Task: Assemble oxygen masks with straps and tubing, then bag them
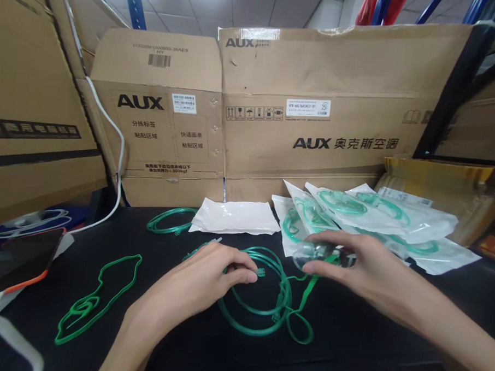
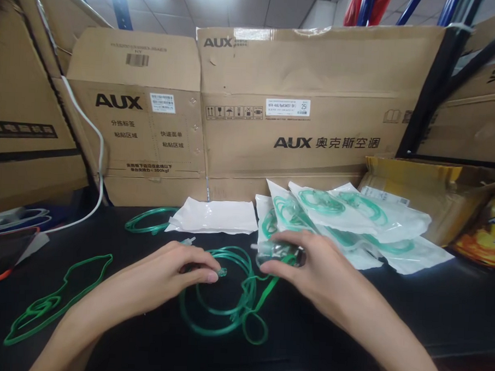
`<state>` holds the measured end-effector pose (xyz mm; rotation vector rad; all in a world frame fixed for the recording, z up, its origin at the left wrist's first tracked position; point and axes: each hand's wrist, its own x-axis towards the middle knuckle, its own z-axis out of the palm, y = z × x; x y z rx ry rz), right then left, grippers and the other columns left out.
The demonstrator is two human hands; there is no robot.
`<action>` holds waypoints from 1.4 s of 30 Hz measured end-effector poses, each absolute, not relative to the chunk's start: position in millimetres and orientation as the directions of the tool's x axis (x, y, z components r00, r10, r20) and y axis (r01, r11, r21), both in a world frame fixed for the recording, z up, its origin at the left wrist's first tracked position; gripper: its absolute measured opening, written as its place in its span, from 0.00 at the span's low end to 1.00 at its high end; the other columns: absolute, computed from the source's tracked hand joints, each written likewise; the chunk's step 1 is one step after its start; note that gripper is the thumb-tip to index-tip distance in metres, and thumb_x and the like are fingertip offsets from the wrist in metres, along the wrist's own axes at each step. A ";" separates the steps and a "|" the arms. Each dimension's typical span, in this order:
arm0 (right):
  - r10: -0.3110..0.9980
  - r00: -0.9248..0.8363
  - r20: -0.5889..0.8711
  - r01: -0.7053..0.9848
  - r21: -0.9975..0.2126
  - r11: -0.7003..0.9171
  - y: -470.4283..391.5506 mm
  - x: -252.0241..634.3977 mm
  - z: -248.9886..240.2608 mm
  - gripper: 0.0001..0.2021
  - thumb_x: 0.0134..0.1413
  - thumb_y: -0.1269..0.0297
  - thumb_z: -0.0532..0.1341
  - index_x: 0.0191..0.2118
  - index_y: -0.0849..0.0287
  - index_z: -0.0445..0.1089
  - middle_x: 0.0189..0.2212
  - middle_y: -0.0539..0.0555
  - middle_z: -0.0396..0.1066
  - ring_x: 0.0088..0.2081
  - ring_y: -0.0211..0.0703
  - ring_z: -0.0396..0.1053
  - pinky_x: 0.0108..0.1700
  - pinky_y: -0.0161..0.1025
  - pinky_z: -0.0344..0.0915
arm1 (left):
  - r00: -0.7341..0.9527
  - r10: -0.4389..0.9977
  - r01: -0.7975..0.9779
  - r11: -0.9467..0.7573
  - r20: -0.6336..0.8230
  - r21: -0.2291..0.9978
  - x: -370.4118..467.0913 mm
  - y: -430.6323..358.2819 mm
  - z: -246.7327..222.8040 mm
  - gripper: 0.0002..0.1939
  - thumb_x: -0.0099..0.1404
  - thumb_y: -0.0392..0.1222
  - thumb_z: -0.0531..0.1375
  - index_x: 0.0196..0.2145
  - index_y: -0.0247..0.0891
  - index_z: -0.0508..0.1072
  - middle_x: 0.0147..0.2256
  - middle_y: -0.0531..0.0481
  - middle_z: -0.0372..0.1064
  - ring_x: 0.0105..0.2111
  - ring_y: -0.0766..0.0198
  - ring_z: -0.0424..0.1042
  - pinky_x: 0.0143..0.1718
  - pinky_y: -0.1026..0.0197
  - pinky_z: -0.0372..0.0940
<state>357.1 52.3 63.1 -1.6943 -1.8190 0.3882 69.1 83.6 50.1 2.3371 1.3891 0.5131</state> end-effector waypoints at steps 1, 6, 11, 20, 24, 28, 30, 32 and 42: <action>0.954 0.051 0.294 0.817 -0.562 0.130 50.6 361.0 65.0 0.27 0.46 0.37 0.70 0.50 0.45 0.79 0.48 0.54 0.78 0.50 0.61 0.72 0.51 0.51 0.66 | 0.447 0.885 0.752 -0.450 0.128 0.481 69.2 84.1 49.7 0.10 0.71 0.58 0.59 0.44 0.65 0.80 0.45 0.60 0.77 0.50 0.57 0.74 0.50 0.60 0.65; 0.942 -0.037 0.333 0.837 -0.505 0.211 46.7 356.9 61.8 0.24 0.49 0.39 0.70 0.50 0.43 0.79 0.46 0.54 0.77 0.49 0.60 0.73 0.51 0.51 0.66 | 0.463 0.863 0.741 -0.502 0.202 0.446 70.7 86.7 47.4 0.12 0.72 0.59 0.58 0.47 0.63 0.79 0.44 0.57 0.77 0.48 0.56 0.75 0.47 0.60 0.67; 0.966 -0.148 0.212 0.796 -0.554 0.244 52.3 333.4 49.5 0.26 0.48 0.39 0.71 0.51 0.44 0.78 0.47 0.53 0.77 0.49 0.57 0.73 0.50 0.48 0.66 | 0.473 0.856 0.734 -0.515 0.211 0.443 71.0 87.1 46.6 0.12 0.72 0.59 0.58 0.47 0.64 0.79 0.44 0.58 0.77 0.48 0.57 0.75 0.47 0.61 0.67; 0.973 -0.181 0.146 0.788 -0.570 0.232 57.8 325.5 39.5 0.31 0.46 0.35 0.70 0.52 0.47 0.79 0.47 0.55 0.79 0.46 0.58 0.74 0.49 0.46 0.68 | 0.486 0.861 0.725 -0.494 0.152 0.480 71.0 82.9 48.0 0.11 0.72 0.60 0.58 0.48 0.66 0.77 0.47 0.61 0.76 0.53 0.57 0.71 0.53 0.58 0.64; 0.978 -0.166 0.130 0.775 -0.595 0.210 55.9 322.9 38.4 0.29 0.44 0.37 0.71 0.48 0.49 0.81 0.42 0.54 0.80 0.40 0.55 0.75 0.44 0.43 0.68 | 0.523 0.837 0.709 -0.532 0.162 0.462 72.4 82.2 48.0 0.10 0.73 0.58 0.58 0.47 0.63 0.77 0.50 0.62 0.75 0.58 0.56 0.67 0.58 0.55 0.60; 0.971 -0.214 0.106 0.690 -0.687 0.227 56.6 322.5 42.8 0.24 0.51 0.42 0.69 0.49 0.51 0.81 0.41 0.53 0.80 0.40 0.52 0.73 0.40 0.40 0.67 | 0.514 0.832 0.693 -0.545 0.207 0.471 72.3 85.3 49.8 0.12 0.73 0.58 0.58 0.48 0.60 0.78 0.50 0.60 0.75 0.58 0.55 0.66 0.59 0.55 0.59; 0.963 -0.255 0.092 0.623 -0.746 0.236 59.3 325.7 44.7 0.25 0.56 0.42 0.66 0.54 0.52 0.78 0.41 0.53 0.79 0.37 0.48 0.73 0.39 0.40 0.67 | 0.518 0.817 0.675 -0.572 0.253 0.465 73.7 87.3 52.9 0.13 0.73 0.59 0.58 0.47 0.58 0.79 0.48 0.59 0.75 0.55 0.57 0.68 0.58 0.56 0.60; 0.951 -0.301 0.067 0.554 -0.799 0.232 62.9 330.3 45.2 0.27 0.59 0.42 0.64 0.57 0.54 0.74 0.39 0.53 0.78 0.33 0.45 0.73 0.37 0.40 0.68 | 0.540 0.786 0.649 -0.616 0.299 0.446 77.0 88.6 56.6 0.13 0.73 0.58 0.58 0.45 0.56 0.80 0.45 0.58 0.76 0.51 0.59 0.70 0.55 0.58 0.62; 0.973 -0.203 0.111 0.605 -0.767 0.214 63.9 326.6 49.9 0.25 0.55 0.44 0.68 0.51 0.58 0.78 0.35 0.54 0.80 0.36 0.50 0.74 0.38 0.42 0.67 | 0.477 0.803 0.684 -0.594 0.357 0.423 87.8 85.3 48.8 0.14 0.75 0.54 0.57 0.49 0.52 0.80 0.46 0.54 0.78 0.50 0.54 0.73 0.52 0.56 0.65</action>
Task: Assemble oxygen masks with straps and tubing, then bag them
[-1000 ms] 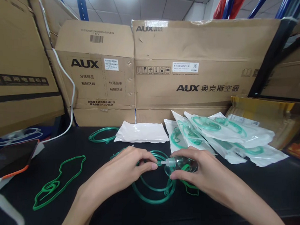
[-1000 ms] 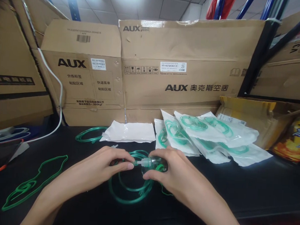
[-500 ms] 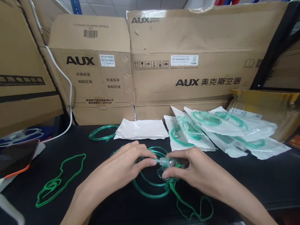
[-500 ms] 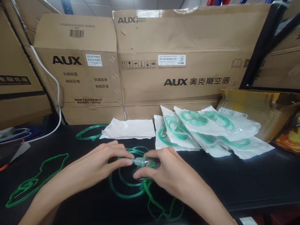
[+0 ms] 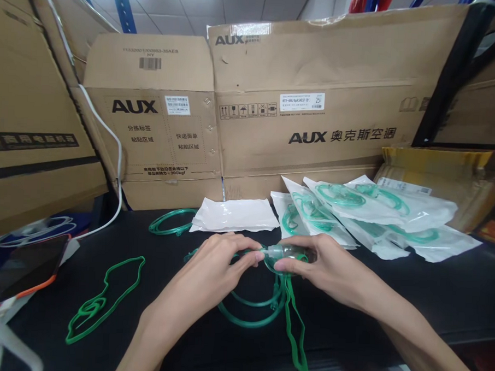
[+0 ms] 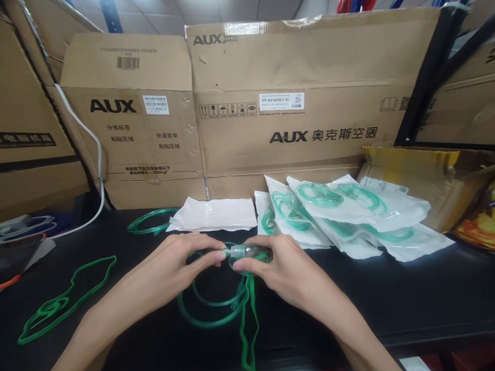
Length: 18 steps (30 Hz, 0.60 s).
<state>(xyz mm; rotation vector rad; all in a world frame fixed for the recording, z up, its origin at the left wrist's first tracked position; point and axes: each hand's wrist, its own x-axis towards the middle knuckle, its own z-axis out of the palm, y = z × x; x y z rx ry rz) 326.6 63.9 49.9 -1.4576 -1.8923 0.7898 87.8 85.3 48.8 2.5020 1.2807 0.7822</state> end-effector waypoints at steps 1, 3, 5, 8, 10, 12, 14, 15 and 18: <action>0.970 -0.189 0.151 0.624 -0.745 0.237 62.7 325.1 50.7 0.26 0.55 0.44 0.68 0.53 0.56 0.78 0.39 0.55 0.81 0.39 0.52 0.75 0.41 0.43 0.68 | 0.486 0.803 0.679 -0.595 0.344 0.430 86.8 85.2 48.1 0.15 0.75 0.55 0.56 0.48 0.52 0.80 0.45 0.55 0.79 0.49 0.55 0.73 0.50 0.57 0.65; 0.950 -0.207 0.235 0.648 -0.694 0.313 61.2 323.7 51.1 0.26 0.57 0.44 0.67 0.55 0.53 0.78 0.47 0.56 0.80 0.46 0.57 0.75 0.49 0.46 0.68 | 0.505 0.802 0.671 -0.597 0.319 0.439 84.9 84.8 49.0 0.16 0.76 0.55 0.54 0.46 0.52 0.81 0.42 0.55 0.80 0.46 0.56 0.75 0.48 0.58 0.66; 0.920 -0.245 0.306 0.666 -0.637 0.389 60.9 324.8 49.8 0.24 0.58 0.43 0.66 0.55 0.49 0.78 0.51 0.55 0.79 0.53 0.60 0.73 0.56 0.49 0.66 | 0.512 0.799 0.673 -0.601 0.315 0.432 84.1 84.0 52.2 0.15 0.76 0.53 0.54 0.45 0.52 0.81 0.41 0.56 0.80 0.45 0.56 0.75 0.47 0.59 0.65; 0.893 -0.272 0.358 0.684 -0.581 0.441 61.0 329.7 46.6 0.25 0.58 0.42 0.66 0.57 0.46 0.76 0.55 0.53 0.78 0.59 0.61 0.70 0.61 0.51 0.63 | 0.520 0.777 0.672 -0.628 0.355 0.391 86.5 82.2 58.0 0.12 0.76 0.49 0.56 0.45 0.51 0.81 0.43 0.56 0.79 0.45 0.57 0.75 0.47 0.59 0.65; 0.894 -0.271 0.357 0.693 -0.573 0.438 60.2 332.6 46.2 0.26 0.58 0.42 0.66 0.58 0.47 0.75 0.56 0.53 0.77 0.60 0.61 0.69 0.62 0.52 0.62 | 0.538 0.749 0.664 -0.659 0.388 0.353 90.3 81.0 60.1 0.12 0.76 0.46 0.57 0.45 0.50 0.81 0.43 0.56 0.79 0.45 0.58 0.76 0.46 0.59 0.64; 0.900 -0.260 0.350 0.701 -0.573 0.425 58.8 333.7 48.3 0.26 0.58 0.42 0.66 0.58 0.49 0.76 0.57 0.54 0.77 0.61 0.62 0.68 0.63 0.52 0.61 | 0.561 0.714 0.654 -0.692 0.419 0.306 94.7 80.1 60.3 0.12 0.77 0.43 0.56 0.44 0.47 0.81 0.42 0.54 0.79 0.44 0.59 0.76 0.46 0.59 0.64; 0.905 -0.252 0.344 0.689 -0.592 0.417 57.0 332.7 52.5 0.25 0.59 0.45 0.66 0.57 0.51 0.77 0.57 0.55 0.77 0.60 0.62 0.69 0.63 0.52 0.62 | 0.579 0.683 0.644 -0.718 0.445 0.265 98.3 79.4 59.5 0.12 0.77 0.40 0.56 0.44 0.45 0.81 0.42 0.53 0.79 0.43 0.59 0.75 0.46 0.59 0.64; 0.906 -0.255 0.338 0.674 -0.609 0.417 56.1 331.7 54.9 0.24 0.59 0.47 0.67 0.57 0.53 0.77 0.57 0.56 0.77 0.60 0.62 0.69 0.62 0.51 0.63 | 0.583 0.669 0.639 -0.728 0.461 0.248 99.6 79.0 59.2 0.12 0.77 0.40 0.56 0.43 0.44 0.81 0.41 0.52 0.79 0.43 0.59 0.75 0.46 0.58 0.64; 0.921 -0.251 0.297 0.629 -0.673 0.388 54.4 328.8 60.5 0.23 0.59 0.50 0.67 0.56 0.56 0.78 0.51 0.57 0.80 0.52 0.59 0.75 0.54 0.47 0.68 | 0.591 0.634 0.631 -0.749 0.498 0.205 100.6 77.9 59.5 0.12 0.76 0.37 0.57 0.43 0.43 0.81 0.40 0.52 0.79 0.41 0.59 0.75 0.45 0.57 0.64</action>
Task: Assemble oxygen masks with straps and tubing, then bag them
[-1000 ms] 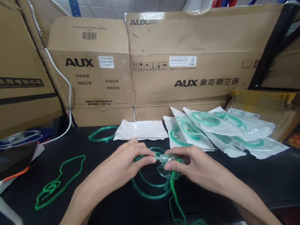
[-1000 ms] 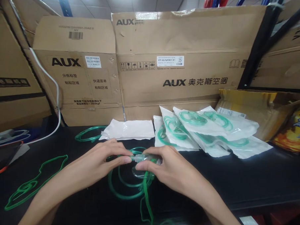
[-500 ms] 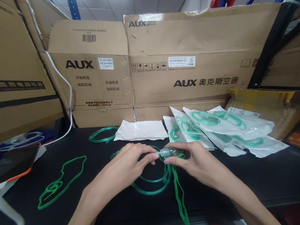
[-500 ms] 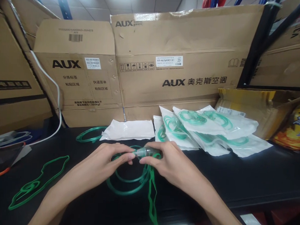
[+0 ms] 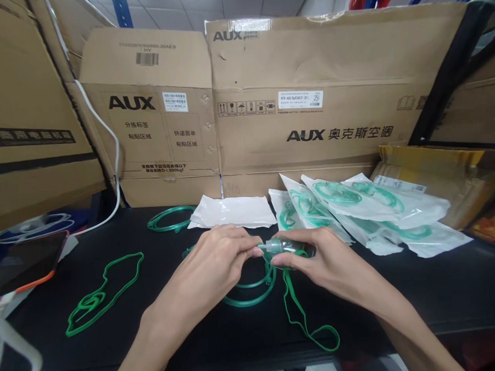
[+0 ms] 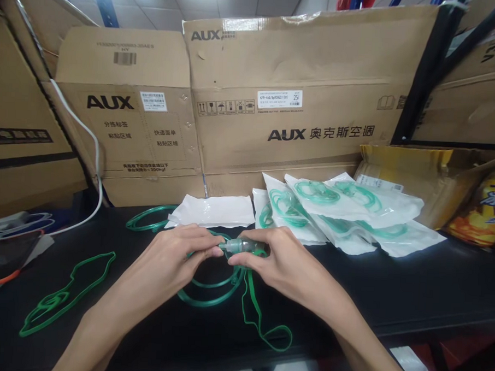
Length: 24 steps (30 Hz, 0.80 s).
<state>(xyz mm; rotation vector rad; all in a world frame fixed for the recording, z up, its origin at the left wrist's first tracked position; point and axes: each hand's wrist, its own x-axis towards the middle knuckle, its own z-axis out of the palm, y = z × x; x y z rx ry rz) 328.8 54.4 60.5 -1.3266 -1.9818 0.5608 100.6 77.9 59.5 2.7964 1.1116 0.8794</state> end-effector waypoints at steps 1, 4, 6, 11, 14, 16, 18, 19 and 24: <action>0.933 -0.244 0.265 0.618 -0.699 0.360 54.3 328.1 61.2 0.24 0.58 0.49 0.67 0.56 0.56 0.78 0.44 0.56 0.82 0.46 0.56 0.77 0.48 0.45 0.69 | 0.590 0.625 0.632 -0.751 0.510 0.190 100.2 77.6 60.0 0.11 0.76 0.36 0.57 0.43 0.43 0.81 0.40 0.52 0.79 0.41 0.59 0.75 0.45 0.57 0.64; 0.958 -0.230 0.169 0.562 -0.781 0.273 55.0 326.8 59.9 0.24 0.57 0.46 0.67 0.51 0.58 0.79 0.23 0.48 0.74 0.28 0.46 0.71 0.32 0.39 0.63 | 0.573 0.601 0.638 -0.754 0.557 0.157 98.2 77.1 61.3 0.11 0.74 0.34 0.58 0.44 0.41 0.81 0.40 0.52 0.79 0.42 0.59 0.74 0.46 0.57 0.64; 0.953 -0.262 0.150 0.498 -0.825 0.267 55.7 325.3 57.6 0.20 0.57 0.44 0.66 0.39 0.58 0.79 0.18 0.45 0.66 0.24 0.41 0.65 0.30 0.37 0.58 | 0.560 0.588 0.637 -0.756 0.584 0.150 96.7 77.5 61.3 0.11 0.74 0.33 0.58 0.46 0.41 0.80 0.41 0.51 0.79 0.43 0.59 0.74 0.48 0.57 0.64; 0.927 -0.356 0.120 0.361 -0.897 0.254 57.7 322.1 54.8 0.24 0.60 0.40 0.62 0.26 0.57 0.68 0.16 0.43 0.60 0.22 0.38 0.63 0.31 0.37 0.57 | 0.551 0.602 0.617 -0.760 0.578 0.203 94.6 79.8 60.4 0.11 0.75 0.34 0.57 0.48 0.41 0.80 0.43 0.51 0.78 0.44 0.59 0.74 0.49 0.57 0.64; 0.920 -0.373 0.121 0.406 -0.870 0.279 59.0 326.8 57.1 0.23 0.61 0.41 0.63 0.28 0.57 0.69 0.17 0.43 0.61 0.22 0.39 0.64 0.32 0.37 0.58 | 0.549 0.648 0.613 -0.742 0.527 0.273 95.0 80.6 61.6 0.11 0.76 0.41 0.58 0.48 0.44 0.80 0.45 0.53 0.78 0.46 0.60 0.74 0.50 0.58 0.63; 0.925 -0.353 0.140 0.475 -0.825 0.307 59.4 331.8 59.1 0.22 0.61 0.42 0.63 0.28 0.57 0.70 0.18 0.44 0.63 0.24 0.39 0.65 0.33 0.37 0.58 | 0.555 0.674 0.610 -0.728 0.487 0.314 95.3 80.8 63.1 0.11 0.77 0.45 0.57 0.48 0.47 0.81 0.45 0.55 0.78 0.46 0.60 0.74 0.50 0.59 0.63; 0.935 -0.324 0.143 0.533 -0.789 0.305 59.5 335.2 60.0 0.21 0.60 0.43 0.64 0.29 0.57 0.72 0.19 0.45 0.64 0.25 0.39 0.64 0.31 0.37 0.56 | 0.558 0.689 0.609 -0.719 0.463 0.336 95.0 81.1 64.1 0.12 0.77 0.47 0.57 0.48 0.49 0.81 0.45 0.56 0.78 0.45 0.61 0.74 0.49 0.60 0.64; 0.942 -0.307 0.137 0.551 -0.782 0.293 59.5 335.7 59.8 0.20 0.59 0.43 0.65 0.30 0.57 0.73 0.19 0.45 0.64 0.25 0.39 0.64 0.31 0.37 0.56 | 0.556 0.693 0.611 -0.715 0.458 0.340 94.7 81.4 64.1 0.12 0.77 0.47 0.56 0.48 0.49 0.81 0.45 0.55 0.78 0.45 0.61 0.74 0.49 0.60 0.64; 0.980 -0.167 0.109 0.615 -0.765 0.190 59.3 329.2 55.1 0.24 0.53 0.42 0.69 0.45 0.59 0.78 0.23 0.46 0.67 0.25 0.40 0.63 0.30 0.37 0.57 | 0.537 0.710 0.649 -0.693 0.456 0.314 92.8 83.3 58.9 0.14 0.77 0.49 0.56 0.48 0.48 0.81 0.44 0.53 0.76 0.46 0.59 0.73 0.49 0.58 0.63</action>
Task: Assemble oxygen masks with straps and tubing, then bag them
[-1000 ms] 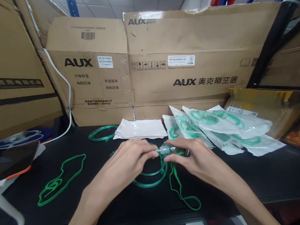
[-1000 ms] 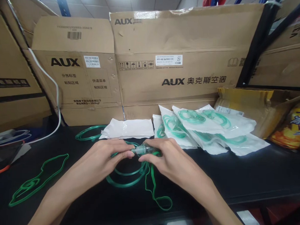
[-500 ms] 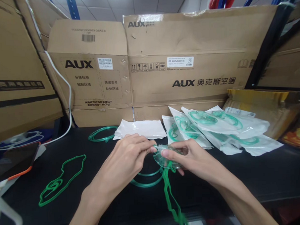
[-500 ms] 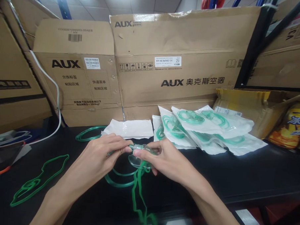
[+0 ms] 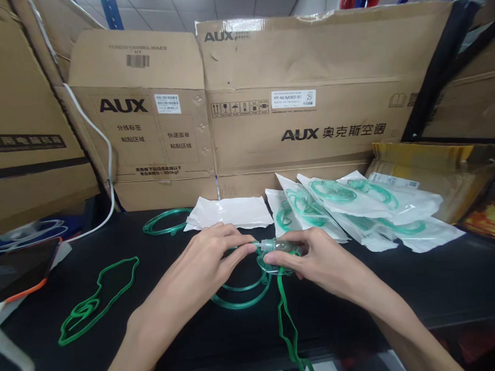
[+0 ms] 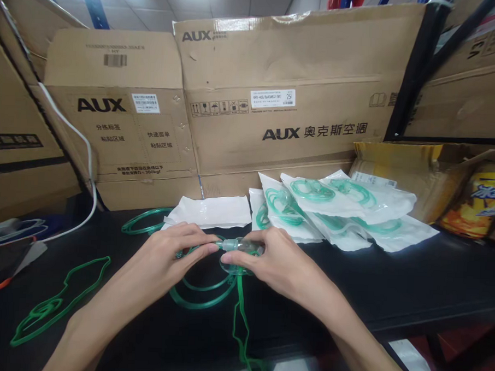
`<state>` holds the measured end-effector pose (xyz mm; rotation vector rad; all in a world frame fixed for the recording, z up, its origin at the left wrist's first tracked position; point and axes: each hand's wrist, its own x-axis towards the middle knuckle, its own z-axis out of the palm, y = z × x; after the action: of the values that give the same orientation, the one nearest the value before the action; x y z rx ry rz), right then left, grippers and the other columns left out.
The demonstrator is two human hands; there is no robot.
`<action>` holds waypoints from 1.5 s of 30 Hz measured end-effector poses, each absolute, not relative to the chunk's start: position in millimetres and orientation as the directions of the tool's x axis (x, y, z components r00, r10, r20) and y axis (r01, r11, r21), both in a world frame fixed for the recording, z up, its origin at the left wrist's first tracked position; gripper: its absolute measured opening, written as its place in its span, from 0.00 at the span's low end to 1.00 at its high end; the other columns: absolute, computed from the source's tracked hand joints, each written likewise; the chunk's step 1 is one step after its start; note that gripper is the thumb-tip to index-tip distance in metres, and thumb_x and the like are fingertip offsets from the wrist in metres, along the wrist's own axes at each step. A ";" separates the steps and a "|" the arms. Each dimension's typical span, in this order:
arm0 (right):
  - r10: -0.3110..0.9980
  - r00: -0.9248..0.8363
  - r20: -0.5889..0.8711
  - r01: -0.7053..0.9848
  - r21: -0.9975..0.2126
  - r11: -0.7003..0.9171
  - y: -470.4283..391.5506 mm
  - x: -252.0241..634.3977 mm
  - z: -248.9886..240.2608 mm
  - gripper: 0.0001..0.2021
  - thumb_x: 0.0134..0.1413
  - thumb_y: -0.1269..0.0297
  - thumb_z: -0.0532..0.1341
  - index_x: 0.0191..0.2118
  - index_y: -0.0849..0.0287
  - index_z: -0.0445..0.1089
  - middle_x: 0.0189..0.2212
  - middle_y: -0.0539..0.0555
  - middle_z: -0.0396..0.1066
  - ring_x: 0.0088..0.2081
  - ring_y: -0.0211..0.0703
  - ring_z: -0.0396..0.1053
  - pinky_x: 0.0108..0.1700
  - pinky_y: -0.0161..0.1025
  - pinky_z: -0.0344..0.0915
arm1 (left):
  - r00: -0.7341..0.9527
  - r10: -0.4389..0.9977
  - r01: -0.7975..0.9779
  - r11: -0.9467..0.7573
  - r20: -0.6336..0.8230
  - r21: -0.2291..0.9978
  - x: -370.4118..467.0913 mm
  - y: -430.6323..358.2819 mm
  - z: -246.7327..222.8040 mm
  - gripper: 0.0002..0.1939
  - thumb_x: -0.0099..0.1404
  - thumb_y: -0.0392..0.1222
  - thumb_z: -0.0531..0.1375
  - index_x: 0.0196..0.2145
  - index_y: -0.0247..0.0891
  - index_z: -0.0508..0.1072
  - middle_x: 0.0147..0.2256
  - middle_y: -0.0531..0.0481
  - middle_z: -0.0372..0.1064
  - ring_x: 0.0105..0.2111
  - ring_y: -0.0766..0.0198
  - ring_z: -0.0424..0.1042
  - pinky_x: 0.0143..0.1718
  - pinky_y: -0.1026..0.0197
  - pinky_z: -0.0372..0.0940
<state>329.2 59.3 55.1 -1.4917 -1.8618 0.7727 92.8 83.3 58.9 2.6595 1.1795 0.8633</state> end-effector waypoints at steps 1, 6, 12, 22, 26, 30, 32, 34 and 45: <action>0.983 -0.145 0.109 0.622 -0.763 0.176 59.1 328.3 54.8 0.26 0.52 0.42 0.69 0.47 0.59 0.78 0.24 0.46 0.68 0.25 0.40 0.63 0.31 0.37 0.58 | 0.534 0.711 0.654 -0.691 0.458 0.309 92.8 83.5 57.9 0.13 0.77 0.49 0.56 0.49 0.48 0.80 0.44 0.53 0.76 0.46 0.59 0.73 0.50 0.57 0.63; 0.955 -0.274 0.109 0.577 -0.776 0.254 56.4 334.3 62.6 0.20 0.58 0.43 0.65 0.39 0.58 0.79 0.22 0.47 0.67 0.27 0.42 0.67 0.31 0.37 0.58 | 0.542 0.672 0.625 -0.724 0.504 0.293 95.4 82.2 58.4 0.12 0.77 0.47 0.56 0.46 0.46 0.78 0.43 0.54 0.74 0.46 0.61 0.70 0.50 0.58 0.61; 0.898 -0.430 0.092 0.441 -0.847 0.298 51.8 342.1 72.2 0.17 0.62 0.47 0.63 0.33 0.56 0.75 0.23 0.45 0.66 0.27 0.40 0.69 0.34 0.37 0.60 | 0.586 0.569 0.558 -0.800 0.577 0.222 100.5 79.8 58.4 0.08 0.78 0.38 0.55 0.45 0.40 0.75 0.42 0.53 0.72 0.44 0.63 0.68 0.50 0.59 0.60; 0.911 -0.398 0.106 0.494 -0.812 0.310 52.3 341.7 69.5 0.16 0.63 0.48 0.63 0.35 0.56 0.76 0.24 0.46 0.67 0.28 0.40 0.69 0.33 0.37 0.61 | 0.576 0.569 0.556 -0.799 0.586 0.229 105.7 79.0 56.6 0.09 0.76 0.32 0.53 0.39 0.39 0.72 0.37 0.53 0.70 0.39 0.63 0.68 0.44 0.59 0.60; 0.939 -0.311 0.147 0.566 -0.765 0.308 52.7 339.4 64.4 0.18 0.61 0.48 0.65 0.47 0.55 0.78 0.28 0.48 0.73 0.29 0.42 0.70 0.33 0.37 0.63 | 0.569 0.571 0.567 -0.794 0.592 0.221 105.7 80.2 54.7 0.09 0.76 0.32 0.54 0.39 0.39 0.72 0.36 0.53 0.69 0.39 0.63 0.68 0.43 0.59 0.59; 0.938 -0.256 0.235 0.631 -0.695 0.346 52.9 334.9 61.3 0.22 0.60 0.47 0.65 0.54 0.55 0.78 0.38 0.53 0.80 0.38 0.51 0.75 0.40 0.42 0.68 | 0.556 0.575 0.570 -0.789 0.600 0.228 105.2 80.6 55.6 0.09 0.75 0.30 0.54 0.39 0.39 0.73 0.35 0.54 0.69 0.38 0.64 0.68 0.41 0.60 0.59; 0.920 -0.245 0.305 0.656 -0.646 0.389 53.6 334.0 58.5 0.22 0.60 0.46 0.66 0.53 0.54 0.78 0.46 0.55 0.81 0.48 0.56 0.76 0.49 0.46 0.69 | 0.558 0.576 0.574 -0.788 0.597 0.224 104.4 81.2 55.9 0.09 0.75 0.30 0.55 0.39 0.39 0.74 0.35 0.55 0.69 0.37 0.65 0.68 0.40 0.61 0.58; 0.900 -0.239 0.365 0.693 -0.585 0.421 54.8 334.4 53.7 0.23 0.59 0.44 0.66 0.54 0.52 0.78 0.51 0.55 0.80 0.55 0.59 0.73 0.56 0.49 0.67 | 0.562 0.582 0.581 -0.784 0.589 0.220 103.6 82.2 55.6 0.10 0.75 0.31 0.55 0.38 0.39 0.74 0.35 0.55 0.70 0.36 0.65 0.68 0.40 0.61 0.58; 0.700 -0.401 0.591 0.774 -0.191 0.604 63.3 339.2 40.0 0.25 0.66 0.48 0.62 0.63 0.54 0.70 0.58 0.60 0.74 0.58 0.57 0.72 0.58 0.51 0.70 | 0.513 0.744 0.609 -0.667 0.428 0.429 101.4 81.8 57.9 0.10 0.77 0.40 0.55 0.39 0.43 0.77 0.36 0.58 0.75 0.38 0.65 0.72 0.43 0.62 0.59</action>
<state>339.2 63.3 40.0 -1.1575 -2.1907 -0.1495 101.4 81.8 57.9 2.5309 1.1510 0.8777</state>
